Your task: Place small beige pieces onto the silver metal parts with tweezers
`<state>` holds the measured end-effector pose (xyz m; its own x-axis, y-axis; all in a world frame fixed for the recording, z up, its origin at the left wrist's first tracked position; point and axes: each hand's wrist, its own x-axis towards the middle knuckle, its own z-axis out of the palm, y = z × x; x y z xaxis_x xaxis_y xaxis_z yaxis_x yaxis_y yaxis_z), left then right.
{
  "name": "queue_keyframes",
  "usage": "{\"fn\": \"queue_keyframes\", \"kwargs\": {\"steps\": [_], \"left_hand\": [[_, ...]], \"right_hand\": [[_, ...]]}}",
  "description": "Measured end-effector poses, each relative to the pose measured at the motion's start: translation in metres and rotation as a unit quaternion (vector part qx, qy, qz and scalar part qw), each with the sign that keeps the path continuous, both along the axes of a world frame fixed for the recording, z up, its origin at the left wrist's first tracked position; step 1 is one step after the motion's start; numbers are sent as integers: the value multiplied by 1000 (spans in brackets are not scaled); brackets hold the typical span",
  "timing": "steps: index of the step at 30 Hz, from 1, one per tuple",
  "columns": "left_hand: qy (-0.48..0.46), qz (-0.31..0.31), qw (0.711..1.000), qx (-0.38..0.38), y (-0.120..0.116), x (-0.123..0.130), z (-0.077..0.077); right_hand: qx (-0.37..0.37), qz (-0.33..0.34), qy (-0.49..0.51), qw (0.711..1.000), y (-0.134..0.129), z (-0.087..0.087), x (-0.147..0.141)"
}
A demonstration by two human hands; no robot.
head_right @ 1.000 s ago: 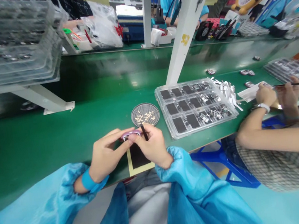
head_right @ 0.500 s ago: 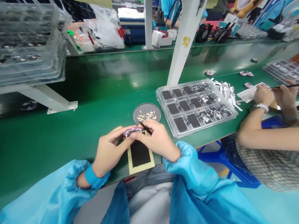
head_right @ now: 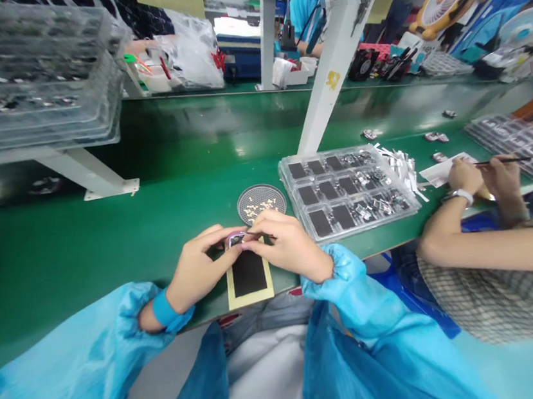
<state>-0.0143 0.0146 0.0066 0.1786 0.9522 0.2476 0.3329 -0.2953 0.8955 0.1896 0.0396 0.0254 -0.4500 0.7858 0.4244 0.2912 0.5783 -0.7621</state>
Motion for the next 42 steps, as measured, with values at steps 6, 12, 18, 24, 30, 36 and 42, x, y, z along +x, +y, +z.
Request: {"fn": "queue_keyframes", "kwargs": {"steps": [6,12,18,24,30,36,42], "left_hand": [[3,0,1000,2,1,0,-3],[27,-8,999,19,3,-2,-6],[38,-9,999,32,3,-1,-6],[49,-15,998,24,5,-3,-9],[51,-5,998,23,5,-3,-7],[46,-10,999,15,5,-3,-7],[43,-17,999,6,7,-3,-10]], "right_hand": [[26,-1,-6,1000,1,1,0],[22,20,-55,998,6,4,2],[10,29,-98,995,7,7,3],[-7,48,-92,995,15,13,5],[17,41,-93,995,20,10,7],[40,29,-101,994,16,-2,6],[38,35,-173,984,9,5,7]]}}
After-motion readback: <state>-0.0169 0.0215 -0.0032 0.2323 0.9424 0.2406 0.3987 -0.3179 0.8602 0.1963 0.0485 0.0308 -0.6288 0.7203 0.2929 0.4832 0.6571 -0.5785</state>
